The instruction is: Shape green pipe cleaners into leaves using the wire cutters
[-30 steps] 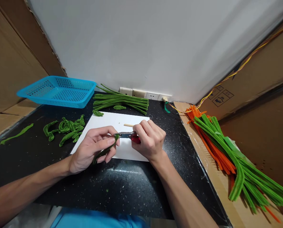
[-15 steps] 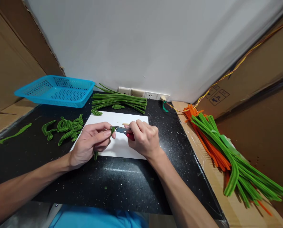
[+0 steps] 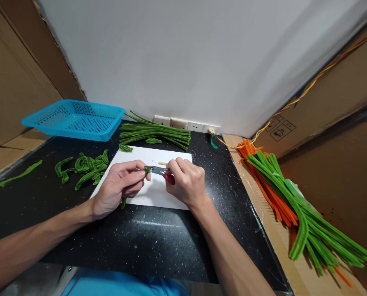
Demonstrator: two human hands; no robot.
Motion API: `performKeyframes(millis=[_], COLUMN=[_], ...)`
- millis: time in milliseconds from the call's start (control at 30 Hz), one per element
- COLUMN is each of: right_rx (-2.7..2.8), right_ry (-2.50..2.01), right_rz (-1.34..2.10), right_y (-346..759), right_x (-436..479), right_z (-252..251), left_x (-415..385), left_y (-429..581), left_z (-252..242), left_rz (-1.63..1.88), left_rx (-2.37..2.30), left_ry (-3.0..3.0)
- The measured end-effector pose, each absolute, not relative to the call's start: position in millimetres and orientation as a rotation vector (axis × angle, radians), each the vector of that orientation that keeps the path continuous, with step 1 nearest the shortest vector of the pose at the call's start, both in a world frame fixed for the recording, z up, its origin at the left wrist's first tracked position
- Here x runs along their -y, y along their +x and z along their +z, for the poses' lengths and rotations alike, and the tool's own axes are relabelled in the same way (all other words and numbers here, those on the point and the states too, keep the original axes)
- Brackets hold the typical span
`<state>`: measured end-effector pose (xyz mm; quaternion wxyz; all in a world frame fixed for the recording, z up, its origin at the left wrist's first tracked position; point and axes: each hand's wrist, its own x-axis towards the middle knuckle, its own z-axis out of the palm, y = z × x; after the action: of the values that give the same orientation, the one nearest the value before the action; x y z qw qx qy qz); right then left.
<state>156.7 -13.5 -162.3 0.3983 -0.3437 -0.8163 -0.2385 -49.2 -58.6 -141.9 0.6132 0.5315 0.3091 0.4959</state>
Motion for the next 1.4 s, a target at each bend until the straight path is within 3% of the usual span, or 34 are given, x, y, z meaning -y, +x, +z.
performKeyframes(millis=[1400], right_rx=[2.207], right_ry=[-0.803], right_rz=[-0.75], right_y=[160], right_x=[9], right_z=[-162], left_x=[26], left_y=[-82], left_z=[-130], left_rz=[0.799], left_rx=[-0.939], left_ry=[1.417])
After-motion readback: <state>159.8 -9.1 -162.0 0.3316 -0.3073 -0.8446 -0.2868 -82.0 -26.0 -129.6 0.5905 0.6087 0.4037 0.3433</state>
